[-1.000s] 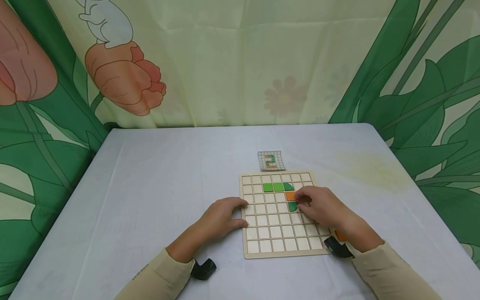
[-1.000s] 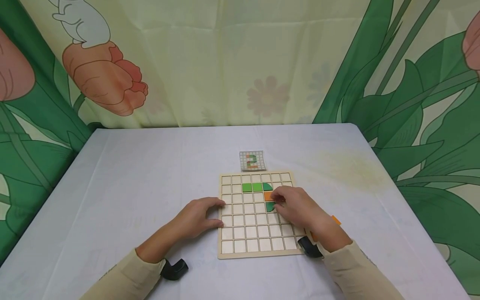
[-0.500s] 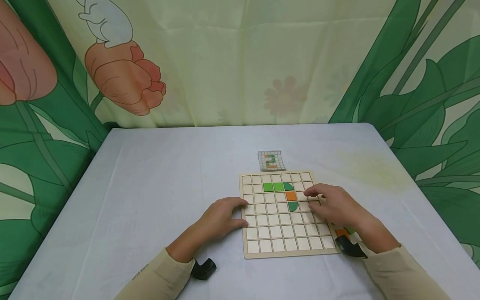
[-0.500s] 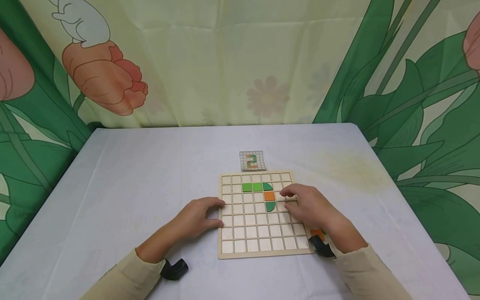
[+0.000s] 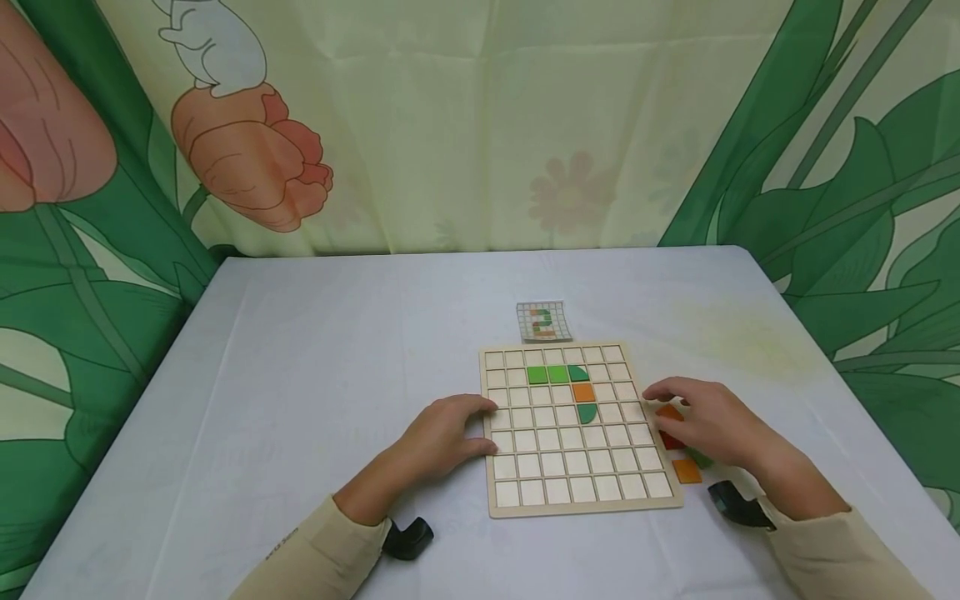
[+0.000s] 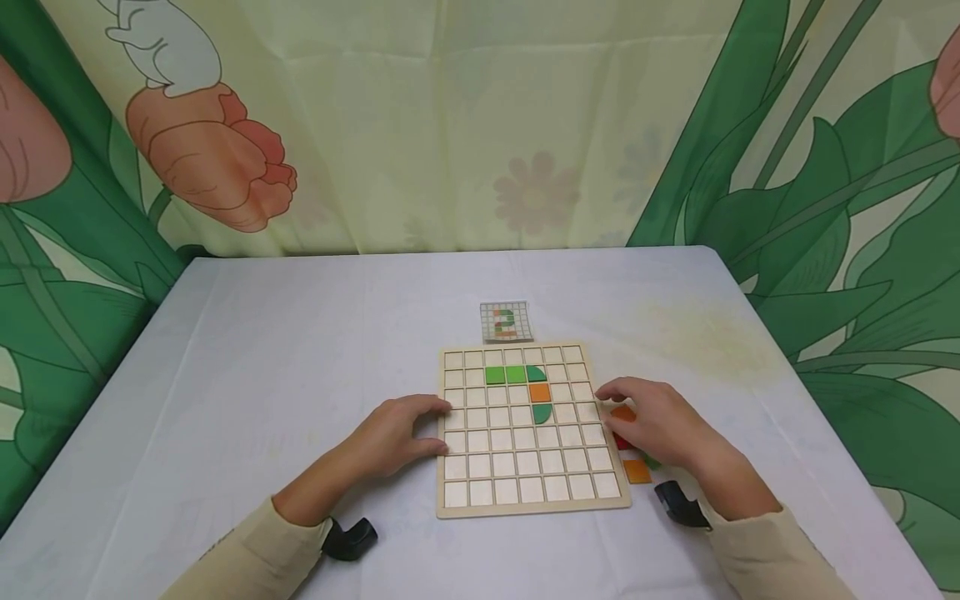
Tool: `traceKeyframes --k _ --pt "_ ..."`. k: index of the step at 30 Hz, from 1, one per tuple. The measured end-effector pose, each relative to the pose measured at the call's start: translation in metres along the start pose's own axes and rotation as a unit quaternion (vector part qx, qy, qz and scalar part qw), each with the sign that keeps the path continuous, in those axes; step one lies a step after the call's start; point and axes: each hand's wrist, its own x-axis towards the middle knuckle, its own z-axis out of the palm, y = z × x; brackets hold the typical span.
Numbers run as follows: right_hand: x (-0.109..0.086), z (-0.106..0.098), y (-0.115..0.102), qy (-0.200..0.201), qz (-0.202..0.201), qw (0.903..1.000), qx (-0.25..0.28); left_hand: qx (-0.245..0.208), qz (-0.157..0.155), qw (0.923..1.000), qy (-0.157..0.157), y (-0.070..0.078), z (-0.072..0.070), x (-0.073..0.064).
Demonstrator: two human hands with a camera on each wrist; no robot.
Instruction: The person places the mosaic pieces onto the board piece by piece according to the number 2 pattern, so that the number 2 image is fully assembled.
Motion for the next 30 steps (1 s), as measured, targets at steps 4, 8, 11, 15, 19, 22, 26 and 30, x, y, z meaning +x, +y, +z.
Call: traceKeyframes --k 4,8,11,15,19,22,26,30 --pt "-0.004 -0.001 0.008 0.002 0.007 0.9999 -0.012 0.002 0.001 1.0000 -0.001 0.000 0.000 0.001" --pt "-0.006 -0.002 0.014 0.002 0.012 0.9998 -0.018 0.004 0.001 1.0000 -0.001 -0.001 0.000 0.001" --pt "-0.006 -0.003 0.018 0.001 0.011 0.9998 -0.017 0.004 0.000 1.0000 -0.001 -0.001 0.000 0.001" --pt "-0.005 -0.002 0.024 -0.001 0.008 0.9998 -0.018 0.006 0.000 1.0000 -0.002 0.000 0.000 0.001" --pt "-0.002 0.000 0.026 -0.004 0.012 0.9997 -0.020 0.004 0.003 1.0000 -0.001 0.000 0.000 0.001" --pt "-0.001 0.001 0.025 -0.006 0.019 0.9996 -0.019 0.003 0.004 1.0000 0.000 0.000 0.001 0.001" --pt "0.000 0.001 0.024 -0.003 0.021 0.9996 -0.018 0.005 0.003 1.0000 -0.001 0.000 0.001 0.001" --pt "0.002 0.002 0.025 0.003 0.019 0.9997 -0.016 0.005 0.001 1.0000 -0.001 0.000 0.001 0.001"
